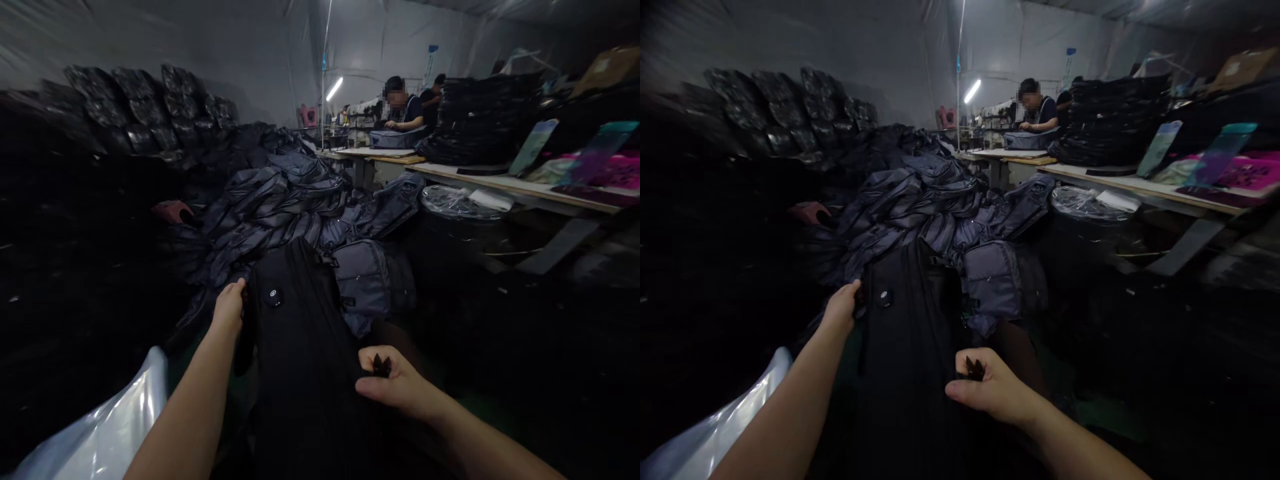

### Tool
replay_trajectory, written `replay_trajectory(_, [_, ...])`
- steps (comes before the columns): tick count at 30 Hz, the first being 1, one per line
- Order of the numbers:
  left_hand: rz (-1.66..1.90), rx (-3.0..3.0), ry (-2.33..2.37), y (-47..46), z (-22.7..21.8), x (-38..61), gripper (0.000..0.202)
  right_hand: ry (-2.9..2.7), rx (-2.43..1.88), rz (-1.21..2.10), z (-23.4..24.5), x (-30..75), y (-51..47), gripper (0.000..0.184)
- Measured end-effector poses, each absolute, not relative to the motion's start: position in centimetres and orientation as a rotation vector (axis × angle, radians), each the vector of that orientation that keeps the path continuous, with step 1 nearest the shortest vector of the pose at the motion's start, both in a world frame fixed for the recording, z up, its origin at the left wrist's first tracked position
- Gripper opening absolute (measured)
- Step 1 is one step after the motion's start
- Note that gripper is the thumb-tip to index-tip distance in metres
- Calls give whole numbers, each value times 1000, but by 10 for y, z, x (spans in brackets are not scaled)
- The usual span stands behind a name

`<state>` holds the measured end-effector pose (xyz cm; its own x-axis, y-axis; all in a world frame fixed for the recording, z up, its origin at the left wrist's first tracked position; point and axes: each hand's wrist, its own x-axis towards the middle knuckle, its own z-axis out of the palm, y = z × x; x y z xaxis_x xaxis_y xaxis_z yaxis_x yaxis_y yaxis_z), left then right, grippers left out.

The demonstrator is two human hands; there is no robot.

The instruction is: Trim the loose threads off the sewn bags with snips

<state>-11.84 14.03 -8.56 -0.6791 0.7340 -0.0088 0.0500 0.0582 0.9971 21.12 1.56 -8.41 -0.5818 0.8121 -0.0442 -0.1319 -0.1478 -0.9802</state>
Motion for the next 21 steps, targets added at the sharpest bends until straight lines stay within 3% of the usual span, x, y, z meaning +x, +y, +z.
replay_trajectory(4, [1323, 1201, 2063, 110, -89, -91, 36, -1223, -842, 1769, -86, 208, 30, 44])
replay_trajectory(8, [929, 1523, 1953, 73, -105, -54, 20, -1057, -918, 1718, -80, 205, 46, 42])
replay_trajectory(11, [763, 1588, 1931, 63, -119, -39, 29, -924, -1004, 1732, -79, 201, 56, 39])
replay_trajectory(21, [892, 1201, 1735, 94, -145, -27, 33, -555, -965, 1743, -100, 218, 85, 42])
